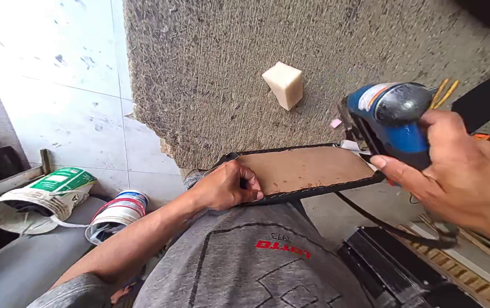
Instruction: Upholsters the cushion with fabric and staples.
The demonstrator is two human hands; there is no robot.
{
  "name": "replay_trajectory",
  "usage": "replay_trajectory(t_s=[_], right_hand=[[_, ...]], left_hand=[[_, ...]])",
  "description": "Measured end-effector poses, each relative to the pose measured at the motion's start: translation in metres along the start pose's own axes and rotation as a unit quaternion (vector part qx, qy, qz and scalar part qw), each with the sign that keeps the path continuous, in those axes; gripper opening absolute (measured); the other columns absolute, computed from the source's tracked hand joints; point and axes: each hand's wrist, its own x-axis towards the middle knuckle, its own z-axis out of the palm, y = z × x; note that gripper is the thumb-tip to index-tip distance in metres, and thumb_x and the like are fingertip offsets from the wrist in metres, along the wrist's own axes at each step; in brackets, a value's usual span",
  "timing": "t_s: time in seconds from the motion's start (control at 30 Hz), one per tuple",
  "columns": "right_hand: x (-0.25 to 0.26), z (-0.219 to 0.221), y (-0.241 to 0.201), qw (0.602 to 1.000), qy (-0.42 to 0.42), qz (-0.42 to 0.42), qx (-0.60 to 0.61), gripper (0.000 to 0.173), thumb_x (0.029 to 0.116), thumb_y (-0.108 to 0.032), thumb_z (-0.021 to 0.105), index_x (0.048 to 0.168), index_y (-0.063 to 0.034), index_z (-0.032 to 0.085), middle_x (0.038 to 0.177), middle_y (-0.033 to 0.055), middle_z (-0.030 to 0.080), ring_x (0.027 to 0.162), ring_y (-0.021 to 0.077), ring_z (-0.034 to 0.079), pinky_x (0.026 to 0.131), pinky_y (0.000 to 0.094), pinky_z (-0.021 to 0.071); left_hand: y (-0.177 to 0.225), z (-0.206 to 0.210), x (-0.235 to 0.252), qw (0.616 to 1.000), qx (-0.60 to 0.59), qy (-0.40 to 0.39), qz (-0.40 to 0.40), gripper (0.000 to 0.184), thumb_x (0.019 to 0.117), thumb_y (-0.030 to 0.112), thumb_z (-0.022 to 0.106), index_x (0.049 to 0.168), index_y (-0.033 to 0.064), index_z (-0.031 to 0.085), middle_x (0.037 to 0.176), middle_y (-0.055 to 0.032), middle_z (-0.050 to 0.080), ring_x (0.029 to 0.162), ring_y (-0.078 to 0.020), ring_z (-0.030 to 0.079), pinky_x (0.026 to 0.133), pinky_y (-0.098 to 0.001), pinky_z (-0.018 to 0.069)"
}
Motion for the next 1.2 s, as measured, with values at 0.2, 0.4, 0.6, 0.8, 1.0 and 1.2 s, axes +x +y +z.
replay_trajectory(t_s=[0.2, 0.4, 0.6, 0.8, 1.0, 1.2], right_hand=[[-0.030, -0.008, -0.065, 0.913, -0.245, 0.052, 0.322, 0.042, 0.0985, -0.042, 0.058, 0.138, -0.0295, 0.050, 0.094, -0.0074, 0.070, 0.065, 0.0081, 0.069, 0.051, 0.0287, 0.0627], [-0.025, 0.008, -0.084, 0.858, -0.335, 0.115, 0.371, 0.039, 0.0980, -0.034, 0.058, 0.135, -0.0276, 0.050, 0.089, -0.0007, 0.070, 0.055, 0.0153, 0.067, 0.044, 0.0317, 0.0602], [-0.030, 0.013, -0.090, 0.862, -0.334, 0.140, 0.355, 0.040, 0.0977, -0.034, 0.057, 0.136, -0.0280, 0.049, 0.090, -0.0011, 0.071, 0.054, 0.0153, 0.067, 0.044, 0.0325, 0.0601], [-0.029, 0.015, -0.093, 0.855, -0.324, 0.143, 0.378, 0.038, 0.0973, -0.031, 0.059, 0.134, -0.0257, 0.052, 0.087, 0.0024, 0.068, 0.053, 0.0177, 0.066, 0.043, 0.0339, 0.0601], [-0.022, 0.016, -0.092, 0.841, -0.343, 0.136, 0.395, 0.036, 0.0984, -0.028, 0.058, 0.134, -0.0239, 0.052, 0.097, 0.0025, 0.072, 0.054, 0.0179, 0.067, 0.043, 0.0331, 0.0596], [-0.018, 0.019, -0.091, 0.833, -0.341, 0.123, 0.417, 0.036, 0.0977, -0.029, 0.059, 0.132, -0.0226, 0.054, 0.095, 0.0044, 0.071, 0.053, 0.0177, 0.066, 0.042, 0.0328, 0.0591]], left_hand=[[-0.002, 0.002, -0.001, 1.000, -0.004, 0.012, 0.006, 0.015, 0.0893, 0.034, 0.078, 0.086, 0.0193, 0.077, 0.074, 0.0096, 0.068, 0.067, 0.0003, 0.061, 0.062, -0.0261, 0.0516], [-0.008, 0.008, -0.003, 1.000, 0.007, 0.021, 0.022, 0.015, 0.0893, 0.035, 0.077, 0.085, 0.0211, 0.078, 0.074, 0.0106, 0.069, 0.068, 0.0004, 0.062, 0.064, -0.0276, 0.0524], [-0.008, 0.010, -0.005, 0.999, 0.025, 0.026, 0.024, 0.016, 0.0894, 0.036, 0.076, 0.084, 0.0214, 0.077, 0.075, 0.0108, 0.069, 0.069, 0.0005, 0.062, 0.065, -0.0284, 0.0521], [-0.010, 0.013, -0.007, 0.998, 0.037, 0.043, 0.039, 0.016, 0.0898, 0.037, 0.075, 0.085, 0.0214, 0.078, 0.077, 0.0096, 0.070, 0.072, -0.0004, 0.063, 0.068, -0.0299, 0.0530], [-0.013, 0.017, -0.009, 0.996, 0.033, 0.058, 0.051, 0.016, 0.0903, 0.035, 0.074, 0.085, 0.0209, 0.078, 0.077, 0.0097, 0.070, 0.072, 0.0005, 0.063, 0.068, -0.0279, 0.0525], [-0.015, 0.019, -0.012, 0.994, 0.027, 0.082, 0.065, 0.016, 0.0913, 0.033, 0.071, 0.084, 0.0192, 0.076, 0.078, 0.0092, 0.070, 0.075, 0.0009, 0.062, 0.069, -0.0266, 0.0513]])
